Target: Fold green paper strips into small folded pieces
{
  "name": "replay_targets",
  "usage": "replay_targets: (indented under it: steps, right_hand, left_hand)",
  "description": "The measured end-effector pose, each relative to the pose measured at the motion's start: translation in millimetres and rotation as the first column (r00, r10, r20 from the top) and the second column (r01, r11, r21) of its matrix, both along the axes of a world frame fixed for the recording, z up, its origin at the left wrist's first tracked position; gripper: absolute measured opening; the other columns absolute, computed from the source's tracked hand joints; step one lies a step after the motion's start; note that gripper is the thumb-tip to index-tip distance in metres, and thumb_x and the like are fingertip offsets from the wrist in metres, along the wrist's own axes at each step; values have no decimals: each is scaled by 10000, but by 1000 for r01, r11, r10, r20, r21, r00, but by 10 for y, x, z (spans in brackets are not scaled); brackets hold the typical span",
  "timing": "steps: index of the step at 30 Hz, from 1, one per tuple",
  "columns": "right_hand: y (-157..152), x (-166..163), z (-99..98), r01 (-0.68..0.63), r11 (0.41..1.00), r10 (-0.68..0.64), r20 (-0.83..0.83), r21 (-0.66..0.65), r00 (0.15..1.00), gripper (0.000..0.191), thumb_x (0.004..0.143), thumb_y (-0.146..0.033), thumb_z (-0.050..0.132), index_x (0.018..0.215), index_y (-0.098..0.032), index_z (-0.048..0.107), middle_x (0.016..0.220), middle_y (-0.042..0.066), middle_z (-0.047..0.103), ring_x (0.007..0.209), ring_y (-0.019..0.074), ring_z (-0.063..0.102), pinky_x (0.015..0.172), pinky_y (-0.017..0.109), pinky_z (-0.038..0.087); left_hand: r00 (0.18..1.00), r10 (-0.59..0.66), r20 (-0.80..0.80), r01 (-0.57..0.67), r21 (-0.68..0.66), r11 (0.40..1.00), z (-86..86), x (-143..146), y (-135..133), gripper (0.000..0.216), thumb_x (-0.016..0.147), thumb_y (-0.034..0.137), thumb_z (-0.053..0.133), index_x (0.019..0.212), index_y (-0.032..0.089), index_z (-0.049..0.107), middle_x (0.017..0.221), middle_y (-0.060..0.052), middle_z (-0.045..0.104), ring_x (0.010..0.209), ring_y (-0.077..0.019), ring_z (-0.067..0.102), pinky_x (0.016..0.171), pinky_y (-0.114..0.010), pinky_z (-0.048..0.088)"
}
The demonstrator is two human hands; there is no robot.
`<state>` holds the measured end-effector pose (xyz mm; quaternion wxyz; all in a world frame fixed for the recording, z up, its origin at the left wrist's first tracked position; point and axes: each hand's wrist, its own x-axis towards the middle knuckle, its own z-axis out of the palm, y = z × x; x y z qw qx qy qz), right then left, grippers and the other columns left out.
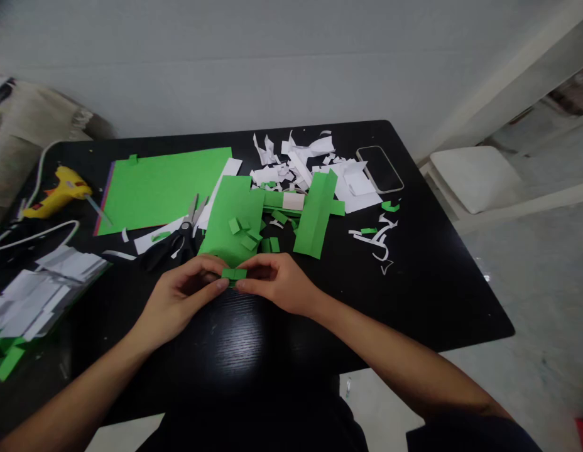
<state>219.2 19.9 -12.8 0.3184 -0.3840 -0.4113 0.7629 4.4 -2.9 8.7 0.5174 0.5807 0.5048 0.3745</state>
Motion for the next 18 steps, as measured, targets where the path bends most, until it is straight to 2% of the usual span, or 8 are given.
replay_targets:
  steps: [3,7,13,18]
  right_hand:
    - [4,-2,-13,23,998,-26,45,65,999,331,673,-265,950,940,-187,772,835,2,785,800,168,750,845,341,602]
    - [2,-10,-34,-6,997,8,-15,73,1000,335,681,-239,942,963,-203,765,901,5,795,864,163,758,879,331,595]
    - [0,-13,-36,-24,996,26,-26,80,999,324,675,-245,947,934,-198,756,885,2,782,822,154,740,854,330,594]
    - [5,-15,7,20,987,-32,71,161,997,219,741,-300,909,872,-189,773,832,3,761,771,143,706,798,308,581]
  left_hand:
    - [1000,4,-3,-4,-34,999,-4,-2,-7,120,864,275,751,898,171,704,801,-10,682,698,-125,653,658,-231,533]
    - [1000,1,3,-1,-58,998,6,0,-11,109,882,274,724,877,170,693,727,-8,692,669,-131,659,630,-228,527]
    - [999,41,-34,-41,0,999,-36,1,-18,92,872,261,736,878,177,698,700,12,682,631,-110,652,605,-206,526]
    - [998,45,-53,-43,53,998,-73,16,-32,81,875,252,738,895,183,699,697,21,683,628,-104,660,610,-198,539]
